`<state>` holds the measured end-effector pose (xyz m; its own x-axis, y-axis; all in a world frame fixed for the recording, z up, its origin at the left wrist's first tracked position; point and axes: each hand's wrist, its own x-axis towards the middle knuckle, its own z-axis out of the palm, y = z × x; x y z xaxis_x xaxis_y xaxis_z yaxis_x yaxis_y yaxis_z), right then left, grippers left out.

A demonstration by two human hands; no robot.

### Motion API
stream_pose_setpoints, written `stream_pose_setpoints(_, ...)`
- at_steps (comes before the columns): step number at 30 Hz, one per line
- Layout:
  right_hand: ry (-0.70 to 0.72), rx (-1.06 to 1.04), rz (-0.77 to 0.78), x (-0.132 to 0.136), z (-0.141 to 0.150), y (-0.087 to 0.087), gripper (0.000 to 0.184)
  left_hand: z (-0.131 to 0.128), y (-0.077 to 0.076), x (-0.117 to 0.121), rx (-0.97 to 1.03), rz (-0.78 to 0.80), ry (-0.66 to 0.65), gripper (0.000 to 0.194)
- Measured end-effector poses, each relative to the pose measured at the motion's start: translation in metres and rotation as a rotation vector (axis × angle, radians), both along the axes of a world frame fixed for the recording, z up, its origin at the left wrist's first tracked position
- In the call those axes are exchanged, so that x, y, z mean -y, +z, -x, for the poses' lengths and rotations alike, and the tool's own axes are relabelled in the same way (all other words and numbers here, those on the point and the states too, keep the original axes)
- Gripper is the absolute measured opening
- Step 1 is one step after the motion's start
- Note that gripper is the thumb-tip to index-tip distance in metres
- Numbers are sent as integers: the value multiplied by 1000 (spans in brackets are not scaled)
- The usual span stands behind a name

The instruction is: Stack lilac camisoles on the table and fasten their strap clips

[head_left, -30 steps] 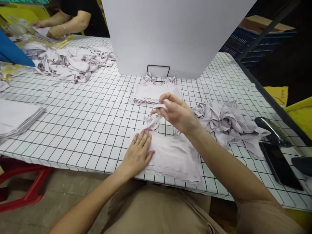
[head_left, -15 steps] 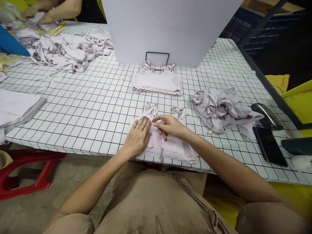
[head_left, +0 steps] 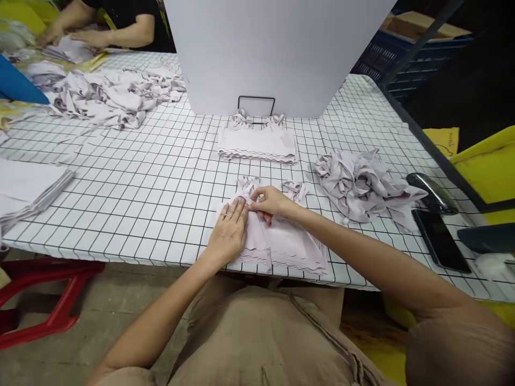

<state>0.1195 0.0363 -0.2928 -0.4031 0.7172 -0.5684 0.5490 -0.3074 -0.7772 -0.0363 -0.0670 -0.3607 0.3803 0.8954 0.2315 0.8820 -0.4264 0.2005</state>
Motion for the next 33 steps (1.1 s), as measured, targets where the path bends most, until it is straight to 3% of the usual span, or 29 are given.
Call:
stream_pose_setpoints(4,-55,-73,81,-2,1,-1,26,-2,0,0,-2,4,13,51)
stream_pose_setpoints(7,-74,-69,-48,1,-2,6,19,-2,1,1,4,7,25,52)
stream_pose_setpoints(10,34,37,-181,11,-10,16,9,-2,3,1,-1,18,19,52)
stream_pose_setpoints(13,178,208,-185,22,-16,18,20,-2,4,1,-5,28,15,52)
stream_pose_setpoints(16,206,315,-256,27,-14,11,28,-2,3,1,-7,29,22,52)
stream_pose_setpoints(24,198,232,-281,24,-11,7,25,-4,5,1,-46,35,40,55)
stream_pose_setpoints(26,136,147,-214,24,-15,9,22,-5,7,1,-54,44,42,55)
stream_pose_setpoints(28,95,18,-25,24,-21,15,19,-5,9,1,-58,55,44,55)
stream_pose_setpoints(31,134,-125,263,29,-33,27,26,-5,10,1,-65,68,52,56)
stream_pose_setpoints(33,180,-154,339,36,-43,35,37,-5,10,2,-71,70,56,57)
